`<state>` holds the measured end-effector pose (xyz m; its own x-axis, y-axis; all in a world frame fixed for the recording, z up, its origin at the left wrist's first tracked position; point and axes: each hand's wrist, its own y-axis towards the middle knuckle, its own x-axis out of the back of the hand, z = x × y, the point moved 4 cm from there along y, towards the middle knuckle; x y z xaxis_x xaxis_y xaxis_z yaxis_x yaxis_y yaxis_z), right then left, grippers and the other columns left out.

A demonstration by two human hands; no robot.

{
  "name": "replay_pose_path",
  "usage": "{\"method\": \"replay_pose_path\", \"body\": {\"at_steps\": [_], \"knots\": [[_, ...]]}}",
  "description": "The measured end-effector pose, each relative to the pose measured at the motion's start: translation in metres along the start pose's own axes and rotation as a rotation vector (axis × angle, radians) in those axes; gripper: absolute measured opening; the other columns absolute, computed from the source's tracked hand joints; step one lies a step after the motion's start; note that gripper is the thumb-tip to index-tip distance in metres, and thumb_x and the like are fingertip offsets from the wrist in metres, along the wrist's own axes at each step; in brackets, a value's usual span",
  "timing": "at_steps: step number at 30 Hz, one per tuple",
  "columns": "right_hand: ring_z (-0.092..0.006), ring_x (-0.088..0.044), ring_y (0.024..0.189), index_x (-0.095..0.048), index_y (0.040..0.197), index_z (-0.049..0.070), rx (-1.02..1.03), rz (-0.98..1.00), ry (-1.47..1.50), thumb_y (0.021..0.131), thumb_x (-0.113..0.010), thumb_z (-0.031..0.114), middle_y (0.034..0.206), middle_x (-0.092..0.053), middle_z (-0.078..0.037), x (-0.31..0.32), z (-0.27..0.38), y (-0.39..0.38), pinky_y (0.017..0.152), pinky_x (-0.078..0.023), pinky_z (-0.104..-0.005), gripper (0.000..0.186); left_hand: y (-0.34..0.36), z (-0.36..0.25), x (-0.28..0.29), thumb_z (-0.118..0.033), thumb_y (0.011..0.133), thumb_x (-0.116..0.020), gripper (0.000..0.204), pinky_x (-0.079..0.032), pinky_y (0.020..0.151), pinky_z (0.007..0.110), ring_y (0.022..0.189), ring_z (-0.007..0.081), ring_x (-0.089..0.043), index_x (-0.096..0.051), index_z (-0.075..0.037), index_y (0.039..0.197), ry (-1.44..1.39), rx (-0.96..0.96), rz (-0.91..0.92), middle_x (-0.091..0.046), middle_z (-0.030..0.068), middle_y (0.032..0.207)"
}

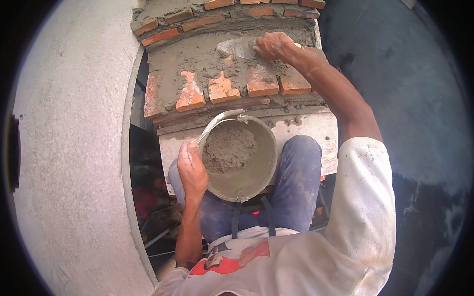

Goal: The person scoops mortar from a bucket using a trowel and applies it to a brick wall. They place bricks onto the mortar, tap them into position, and scrape away excess mortar. The person also adjusts wooden planks used as temporary supports.

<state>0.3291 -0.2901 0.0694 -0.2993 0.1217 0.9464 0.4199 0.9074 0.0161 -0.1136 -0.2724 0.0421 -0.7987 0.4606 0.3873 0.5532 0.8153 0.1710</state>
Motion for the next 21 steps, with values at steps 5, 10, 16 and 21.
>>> {"method": "replay_pose_path", "body": {"at_steps": [5,10,16,21], "knots": [[-0.0431,-0.074,0.088,-0.067,0.117,0.000,0.227,0.035,0.218,0.110,-0.046,0.031,0.089,-0.068,-0.022,-0.005,0.035,-0.005,0.073,-0.062,-0.0512,0.038,0.009,0.004,0.002,-0.029,0.113,-0.049,0.040,-0.042,0.065,0.046,0.066,0.0312,-0.049,-0.058,0.005,0.094,0.000,-0.017,-0.056,-0.054,0.0212,0.073],[-0.0376,-0.070,0.089,-0.068,0.120,-0.002,0.234,0.468,0.298,0.110,-0.048,0.045,0.092,-0.067,-0.030,0.025,0.071,-0.072,0.072,-0.056,-0.0520,0.052,0.015,0.014,0.007,-0.034,0.115,-0.045,0.047,-0.045,0.076,0.041,0.078,0.0223,-0.048,-0.061,0.006,0.099,0.019,0.090,-0.029,-0.055,0.0136,0.081],[-0.0433,-0.071,0.085,-0.066,0.118,0.002,0.014,-0.053,0.493,0.107,-0.058,0.039,0.089,-0.071,-0.023,0.074,0.041,-0.240,0.072,-0.056,-0.0529,0.040,0.018,0.015,-0.004,-0.030,0.113,-0.051,0.042,-0.044,0.070,0.048,0.069,0.0341,-0.051,-0.059,0.005,0.093,-0.036,0.007,-0.055,-0.057,0.0215,0.075],[-0.0313,-0.073,0.079,-0.063,0.113,0.006,0.055,-0.033,0.182,0.096,-0.070,0.023,0.087,-0.068,-0.011,0.080,0.104,-0.314,0.069,-0.059,-0.0456,0.025,0.014,0.001,-0.011,-0.028,0.112,-0.053,0.037,-0.044,0.066,0.049,0.067,0.0404,-0.055,-0.060,0.004,0.093,-0.036,-0.038,-0.034,-0.059,0.0228,0.074]]}}
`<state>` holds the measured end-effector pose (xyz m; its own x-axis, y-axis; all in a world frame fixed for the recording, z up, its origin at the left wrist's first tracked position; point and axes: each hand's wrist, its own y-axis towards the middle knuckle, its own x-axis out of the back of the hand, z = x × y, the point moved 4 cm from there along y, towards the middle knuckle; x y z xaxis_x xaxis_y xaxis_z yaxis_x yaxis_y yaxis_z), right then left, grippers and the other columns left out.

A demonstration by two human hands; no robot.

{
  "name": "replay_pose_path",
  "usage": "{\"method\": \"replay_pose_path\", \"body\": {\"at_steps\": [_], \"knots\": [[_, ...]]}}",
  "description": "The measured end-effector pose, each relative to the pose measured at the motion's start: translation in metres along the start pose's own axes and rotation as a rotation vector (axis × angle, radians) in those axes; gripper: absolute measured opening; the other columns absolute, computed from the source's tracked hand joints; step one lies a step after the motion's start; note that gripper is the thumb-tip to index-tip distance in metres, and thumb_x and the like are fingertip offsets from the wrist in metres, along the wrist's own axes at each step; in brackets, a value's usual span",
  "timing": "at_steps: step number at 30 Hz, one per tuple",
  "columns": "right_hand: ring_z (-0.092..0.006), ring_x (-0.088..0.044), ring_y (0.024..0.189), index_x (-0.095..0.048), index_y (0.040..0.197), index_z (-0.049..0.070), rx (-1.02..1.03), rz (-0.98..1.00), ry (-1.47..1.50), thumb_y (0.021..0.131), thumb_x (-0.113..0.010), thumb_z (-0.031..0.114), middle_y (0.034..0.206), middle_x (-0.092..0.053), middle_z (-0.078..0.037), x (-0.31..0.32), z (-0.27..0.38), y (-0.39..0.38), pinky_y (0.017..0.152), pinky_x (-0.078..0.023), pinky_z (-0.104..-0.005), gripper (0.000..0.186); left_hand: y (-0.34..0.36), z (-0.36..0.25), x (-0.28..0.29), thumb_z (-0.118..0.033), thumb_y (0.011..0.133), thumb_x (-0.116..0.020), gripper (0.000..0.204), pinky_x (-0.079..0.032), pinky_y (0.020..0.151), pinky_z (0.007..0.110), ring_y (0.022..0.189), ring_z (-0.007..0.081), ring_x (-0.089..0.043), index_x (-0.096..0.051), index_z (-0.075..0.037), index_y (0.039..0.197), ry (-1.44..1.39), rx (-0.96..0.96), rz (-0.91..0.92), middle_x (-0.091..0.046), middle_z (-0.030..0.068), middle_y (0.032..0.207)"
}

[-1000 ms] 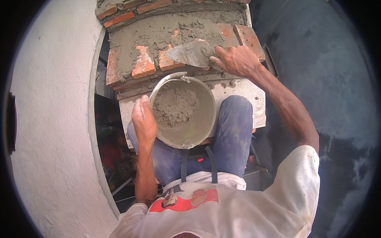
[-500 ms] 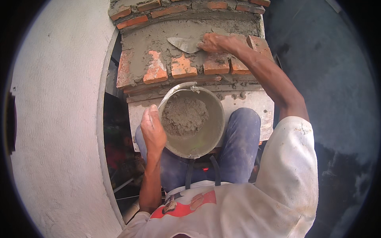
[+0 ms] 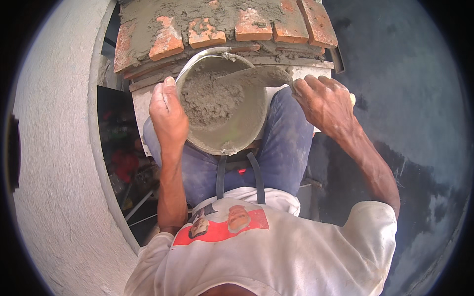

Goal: The person scoops mortar from a bucket using a trowel and applies it to a brick wall. They place bricks onto the mortar, tap them into position, and scrape away excess mortar. The person also adjusts wooden planks used as temporary supports.

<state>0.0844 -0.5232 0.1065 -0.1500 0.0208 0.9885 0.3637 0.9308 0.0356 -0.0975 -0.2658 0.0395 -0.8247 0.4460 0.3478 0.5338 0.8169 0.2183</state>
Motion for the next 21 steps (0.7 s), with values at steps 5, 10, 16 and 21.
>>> {"method": "replay_pose_path", "body": {"at_steps": [5,10,16,21], "knots": [[-0.0362,-0.075,0.081,-0.063,0.113,-0.005,-0.054,0.223,-0.028,0.090,-0.061,0.007,0.098,-0.070,-0.021,-0.060,0.035,0.000,0.067,-0.062,-0.0455,0.026,-0.015,-0.010,-0.013,-0.027,0.114,-0.050,0.037,-0.043,0.066,0.044,0.068,0.0295,-0.046,-0.057,0.004,0.095,0.022,-0.071,0.133,-0.053,0.0198,0.074],[-0.0432,-0.074,0.074,-0.064,0.108,-0.003,0.015,0.325,0.360,0.096,-0.065,0.025,0.086,-0.072,-0.026,-0.098,0.056,0.002,0.064,-0.061,-0.0511,0.031,-0.012,-0.010,-0.010,-0.022,0.111,-0.052,0.030,-0.043,0.063,0.052,0.069,0.0478,-0.057,-0.059,0.003,0.095,-0.026,-0.171,0.164,-0.058,0.0244,0.073],[-0.0483,-0.072,0.076,-0.069,0.111,-0.001,0.086,0.295,0.697,0.097,-0.063,0.032,0.076,-0.071,-0.026,-0.114,0.099,0.006,0.070,-0.059,-0.0541,0.037,-0.010,-0.012,-0.008,-0.027,0.113,-0.050,0.038,-0.042,0.062,0.047,0.062,0.0329,-0.049,-0.059,0.004,0.094,-0.029,-0.096,0.107,-0.054,0.0202,0.069],[-0.0475,-0.073,0.087,-0.072,0.116,-0.003,-0.003,0.403,0.968,0.097,-0.067,0.033,0.087,-0.073,-0.029,-0.097,0.094,0.004,0.081,-0.057,-0.0522,0.042,0.004,0.006,0.003,-0.031,0.114,-0.047,0.044,-0.043,0.068,0.044,0.071,0.0279,-0.046,-0.057,0.007,0.093,-0.024,-0.027,0.011,-0.055,0.0182,0.076]]}}
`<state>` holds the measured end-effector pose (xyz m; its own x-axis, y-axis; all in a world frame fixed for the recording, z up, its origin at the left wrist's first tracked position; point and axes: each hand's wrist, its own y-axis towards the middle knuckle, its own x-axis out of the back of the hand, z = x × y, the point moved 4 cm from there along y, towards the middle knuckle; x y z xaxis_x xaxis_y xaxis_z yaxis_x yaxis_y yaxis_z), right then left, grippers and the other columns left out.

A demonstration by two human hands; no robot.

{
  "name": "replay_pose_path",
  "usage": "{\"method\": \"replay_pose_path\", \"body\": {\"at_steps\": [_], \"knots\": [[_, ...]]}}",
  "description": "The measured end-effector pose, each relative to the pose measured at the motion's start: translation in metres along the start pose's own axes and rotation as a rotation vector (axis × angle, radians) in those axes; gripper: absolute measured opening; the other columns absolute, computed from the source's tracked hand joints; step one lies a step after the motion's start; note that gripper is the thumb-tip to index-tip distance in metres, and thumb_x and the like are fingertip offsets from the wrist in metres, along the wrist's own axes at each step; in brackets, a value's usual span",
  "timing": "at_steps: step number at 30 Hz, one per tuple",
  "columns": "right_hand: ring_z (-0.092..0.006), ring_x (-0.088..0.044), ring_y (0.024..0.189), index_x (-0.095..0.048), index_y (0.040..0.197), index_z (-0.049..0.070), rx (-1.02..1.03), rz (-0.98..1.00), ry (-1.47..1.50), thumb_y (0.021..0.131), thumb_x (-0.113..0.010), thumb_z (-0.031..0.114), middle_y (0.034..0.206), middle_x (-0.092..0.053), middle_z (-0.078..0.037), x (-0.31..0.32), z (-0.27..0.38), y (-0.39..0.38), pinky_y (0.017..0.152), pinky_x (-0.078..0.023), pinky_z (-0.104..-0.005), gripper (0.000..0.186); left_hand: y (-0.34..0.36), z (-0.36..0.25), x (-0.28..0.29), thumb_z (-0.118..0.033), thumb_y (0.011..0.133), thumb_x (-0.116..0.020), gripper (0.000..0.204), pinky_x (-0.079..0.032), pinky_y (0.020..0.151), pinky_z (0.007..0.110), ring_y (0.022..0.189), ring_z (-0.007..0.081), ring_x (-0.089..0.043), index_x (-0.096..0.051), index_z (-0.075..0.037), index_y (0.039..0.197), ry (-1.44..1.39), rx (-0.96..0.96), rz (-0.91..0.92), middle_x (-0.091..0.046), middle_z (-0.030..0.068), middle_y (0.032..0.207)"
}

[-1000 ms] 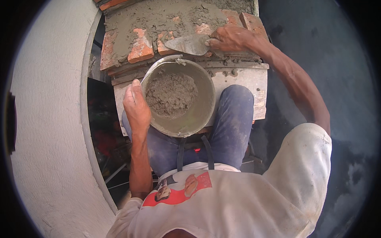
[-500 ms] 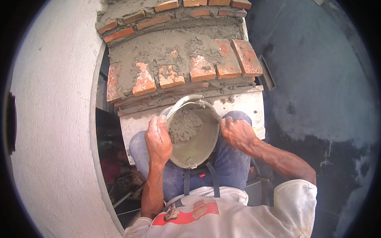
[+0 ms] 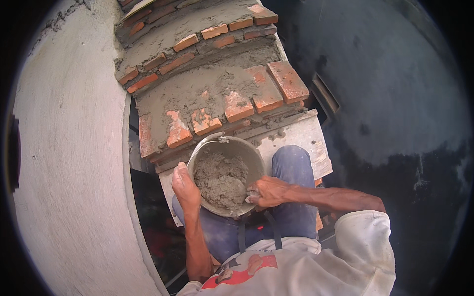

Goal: The person scoops mortar from a bucket using a trowel and applies it to a brick wall. They place bricks onto the mortar, tap them into position, and scrape away excess mortar. The person also adjusts wooden planks used as temporary supports.

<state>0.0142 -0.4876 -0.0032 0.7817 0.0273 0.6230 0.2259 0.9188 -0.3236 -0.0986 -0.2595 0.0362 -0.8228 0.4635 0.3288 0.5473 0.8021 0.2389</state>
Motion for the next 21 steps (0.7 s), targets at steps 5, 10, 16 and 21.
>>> {"method": "replay_pose_path", "body": {"at_steps": [5,10,16,21], "knots": [[-0.0396,-0.074,0.098,-0.073,0.116,-0.005,0.034,0.018,0.175,0.097,-0.070,0.031,0.104,-0.077,-0.025,0.045,0.004,-0.013,0.088,-0.056,-0.0466,0.040,0.017,0.023,-0.006,-0.035,0.114,-0.046,0.049,-0.045,0.078,0.043,0.079,0.0280,-0.051,-0.061,0.008,0.098,-0.040,0.107,-0.035,-0.059,0.0175,0.083],[-0.0115,-0.052,0.057,-0.071,0.090,0.002,-0.203,0.069,0.448,0.099,-0.071,0.031,0.063,-0.055,0.000,0.129,0.007,-0.020,0.054,-0.042,-0.0337,0.031,0.019,0.020,-0.006,-0.037,0.114,-0.044,0.050,-0.046,0.082,0.043,0.083,0.0265,-0.055,-0.062,0.008,0.100,-0.063,0.159,-0.025,-0.063,0.0158,0.087],[-0.0145,-0.056,0.063,-0.073,0.094,0.000,0.010,-0.388,-0.125,0.087,-0.067,0.020,0.073,-0.061,-0.005,0.289,-0.015,0.034,0.058,-0.045,-0.0338,0.022,0.017,0.026,0.006,-0.036,0.116,-0.043,0.049,-0.049,0.085,0.035,0.091,0.0171,-0.059,-0.066,0.007,0.106,0.061,0.175,-0.009,-0.069,0.0096,0.099],[-0.0421,-0.073,0.106,-0.071,0.105,-0.006,-0.098,-0.774,-1.138,0.091,-0.065,0.024,0.097,-0.076,-0.024,0.351,-0.080,0.113,0.087,-0.061,-0.0499,0.034,0.019,0.018,-0.007,-0.035,0.115,-0.044,0.048,-0.045,0.079,0.043,0.081,0.0268,-0.052,-0.061,0.007,0.100,-0.046,0.140,-0.030,-0.060,0.0170,0.085]]}}
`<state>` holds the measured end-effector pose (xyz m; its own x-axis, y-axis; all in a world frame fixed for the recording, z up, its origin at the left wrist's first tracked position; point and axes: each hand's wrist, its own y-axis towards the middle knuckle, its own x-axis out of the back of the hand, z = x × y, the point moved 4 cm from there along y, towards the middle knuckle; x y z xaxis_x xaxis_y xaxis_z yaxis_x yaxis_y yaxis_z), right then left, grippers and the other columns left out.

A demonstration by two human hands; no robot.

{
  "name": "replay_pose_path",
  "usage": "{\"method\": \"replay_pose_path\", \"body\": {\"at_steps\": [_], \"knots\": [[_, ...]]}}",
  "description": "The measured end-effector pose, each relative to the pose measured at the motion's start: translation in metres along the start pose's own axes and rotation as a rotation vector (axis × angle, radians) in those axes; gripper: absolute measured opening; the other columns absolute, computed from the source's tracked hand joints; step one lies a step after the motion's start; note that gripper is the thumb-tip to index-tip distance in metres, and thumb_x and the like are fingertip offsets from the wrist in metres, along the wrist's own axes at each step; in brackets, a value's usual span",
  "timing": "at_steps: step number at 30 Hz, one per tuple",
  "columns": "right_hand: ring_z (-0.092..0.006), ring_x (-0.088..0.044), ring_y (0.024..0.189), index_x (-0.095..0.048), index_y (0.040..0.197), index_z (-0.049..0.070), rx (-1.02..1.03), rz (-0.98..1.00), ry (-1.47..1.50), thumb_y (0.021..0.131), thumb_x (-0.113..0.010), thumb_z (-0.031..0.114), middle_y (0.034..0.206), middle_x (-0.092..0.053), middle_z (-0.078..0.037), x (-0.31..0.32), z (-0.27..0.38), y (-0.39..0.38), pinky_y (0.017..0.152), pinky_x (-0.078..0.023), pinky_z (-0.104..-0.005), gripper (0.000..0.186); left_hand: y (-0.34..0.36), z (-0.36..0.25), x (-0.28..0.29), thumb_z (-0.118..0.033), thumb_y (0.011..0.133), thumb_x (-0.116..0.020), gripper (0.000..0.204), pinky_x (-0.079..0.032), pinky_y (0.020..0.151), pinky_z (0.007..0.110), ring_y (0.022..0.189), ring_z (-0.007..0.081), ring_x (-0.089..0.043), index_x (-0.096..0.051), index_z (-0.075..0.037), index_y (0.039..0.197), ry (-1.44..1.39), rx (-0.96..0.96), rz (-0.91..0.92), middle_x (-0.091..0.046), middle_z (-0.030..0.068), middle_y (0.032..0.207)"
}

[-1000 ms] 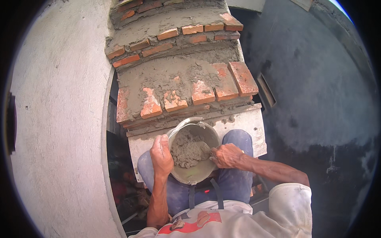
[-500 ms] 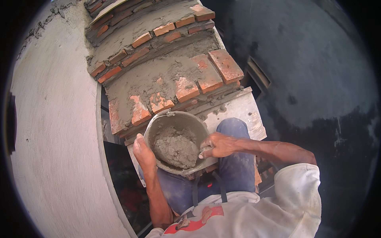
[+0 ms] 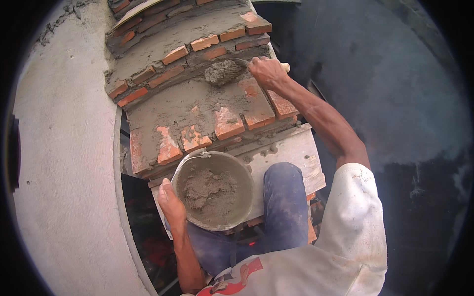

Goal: The person scoops mortar from a bucket using a trowel and applies it to a brick wall. They place bricks onto the mortar, tap them into position, and scrape away excess mortar. The person also adjusts wooden planks used as temporary supports.

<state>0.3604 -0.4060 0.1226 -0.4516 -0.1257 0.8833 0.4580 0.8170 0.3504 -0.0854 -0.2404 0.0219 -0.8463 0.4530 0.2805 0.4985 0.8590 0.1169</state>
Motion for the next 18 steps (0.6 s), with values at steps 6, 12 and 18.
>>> {"method": "replay_pose_path", "body": {"at_steps": [6,12,18], "knots": [[-0.0427,-0.075,0.079,-0.067,0.098,-0.007,-0.304,0.151,0.266,0.105,-0.055,0.026,0.079,-0.068,-0.023,-0.005,-0.005,-0.013,0.069,-0.062,-0.0485,0.035,-0.005,-0.001,0.009,-0.035,0.115,-0.045,0.048,-0.044,0.075,0.041,0.077,0.0242,-0.046,-0.058,0.006,0.095,0.019,0.026,-0.015,-0.053,0.0126,0.079],[-0.0202,-0.067,0.054,-0.064,0.094,-0.002,-0.630,0.547,1.040,0.110,-0.049,0.030,0.072,-0.067,-0.010,-0.061,0.040,-0.012,0.044,-0.053,-0.0386,0.039,-0.009,0.000,0.012,-0.038,0.116,-0.044,0.049,-0.046,0.081,0.035,0.084,0.0157,-0.051,-0.063,0.004,0.099,0.036,0.057,0.041,-0.059,0.0058,0.087],[-0.0291,-0.074,0.066,-0.075,0.095,-0.005,0.149,0.442,0.490,0.091,-0.065,0.012,0.076,-0.073,-0.018,-0.063,0.122,0.060,0.054,-0.057,-0.0438,0.020,-0.009,-0.006,0.009,-0.038,0.116,-0.043,0.050,-0.045,0.080,0.037,0.082,0.0176,-0.049,-0.060,0.004,0.095,0.023,0.029,0.030,-0.056,0.0068,0.083]]}}
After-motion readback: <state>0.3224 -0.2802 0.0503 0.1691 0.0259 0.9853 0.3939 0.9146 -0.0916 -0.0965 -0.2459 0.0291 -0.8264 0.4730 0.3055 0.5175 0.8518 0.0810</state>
